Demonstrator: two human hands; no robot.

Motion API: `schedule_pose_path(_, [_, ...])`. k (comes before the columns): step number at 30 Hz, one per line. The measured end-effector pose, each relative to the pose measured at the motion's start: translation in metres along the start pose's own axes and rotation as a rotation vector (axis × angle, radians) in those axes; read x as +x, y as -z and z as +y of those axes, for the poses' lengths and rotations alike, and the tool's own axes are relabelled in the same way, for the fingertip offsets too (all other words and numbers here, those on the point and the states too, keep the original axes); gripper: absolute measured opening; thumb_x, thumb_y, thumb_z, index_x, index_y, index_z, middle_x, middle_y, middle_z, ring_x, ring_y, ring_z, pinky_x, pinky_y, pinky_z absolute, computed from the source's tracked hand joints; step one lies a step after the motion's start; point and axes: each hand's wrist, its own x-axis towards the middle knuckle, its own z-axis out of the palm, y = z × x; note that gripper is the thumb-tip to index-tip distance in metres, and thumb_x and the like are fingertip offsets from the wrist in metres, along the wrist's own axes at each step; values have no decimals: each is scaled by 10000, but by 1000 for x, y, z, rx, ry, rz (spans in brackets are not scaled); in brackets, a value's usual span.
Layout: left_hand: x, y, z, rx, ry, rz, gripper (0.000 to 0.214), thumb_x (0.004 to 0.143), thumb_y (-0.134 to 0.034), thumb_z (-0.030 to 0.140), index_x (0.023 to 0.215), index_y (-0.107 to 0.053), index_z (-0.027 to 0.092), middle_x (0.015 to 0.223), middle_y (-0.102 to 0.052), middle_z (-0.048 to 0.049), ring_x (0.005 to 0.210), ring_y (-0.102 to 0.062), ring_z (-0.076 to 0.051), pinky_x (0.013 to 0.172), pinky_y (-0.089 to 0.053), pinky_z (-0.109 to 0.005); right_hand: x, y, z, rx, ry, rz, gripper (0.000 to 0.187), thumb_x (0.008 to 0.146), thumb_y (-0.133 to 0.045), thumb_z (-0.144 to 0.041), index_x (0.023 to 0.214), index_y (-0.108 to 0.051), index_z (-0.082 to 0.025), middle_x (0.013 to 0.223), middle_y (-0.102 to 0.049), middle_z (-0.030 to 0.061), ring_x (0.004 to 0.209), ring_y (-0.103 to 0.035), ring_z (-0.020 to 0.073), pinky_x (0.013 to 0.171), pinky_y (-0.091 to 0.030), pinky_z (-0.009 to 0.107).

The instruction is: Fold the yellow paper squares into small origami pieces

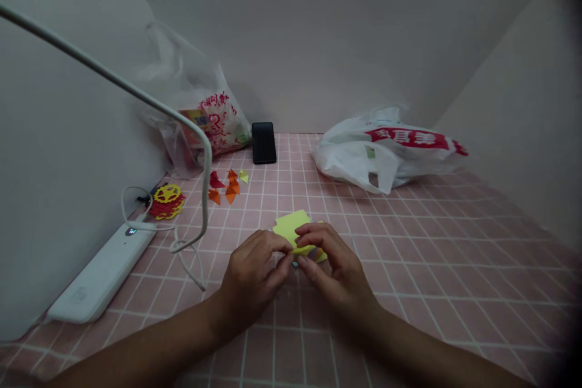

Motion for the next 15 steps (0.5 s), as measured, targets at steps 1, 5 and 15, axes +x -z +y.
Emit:
schedule_pose_path(1, [-1, 0, 0, -24, 46, -13, 140, 863, -583, 61, 940, -576, 178, 843, -673, -30, 796, -648, -150, 741, -509, -274, 1, 0, 0, 25, -25, -8, 97, 874, -574, -171, 948, -588, -233, 1065, -595, 64, 1056, -558, 231, 907, -424, 404])
schedule_pose_path(5, [0, -2, 0, -237, 288, -63, 155, 843, -609, 109, 966, -564, 193, 844, -658, -12, 782, -654, -136, 736, -520, -255, 3, 1, 1, 169, -165, -38, 13, 852, -590, -226, 865, -593, -226, 1040, -599, 68, 1018, -575, 236, 867, -447, 405])
schedule_pose_path(15, [7, -2, -1, -667, 700, -234, 97, 795, -629, 254, 784, -632, 158, 730, -647, -13, 667, -606, -135, 637, -499, -261, 6, 2, 1, 314, -334, -97, 84, 818, -607, -299, 816, -586, -217, 944, -603, 58, 872, -575, 207, 751, -474, 354])
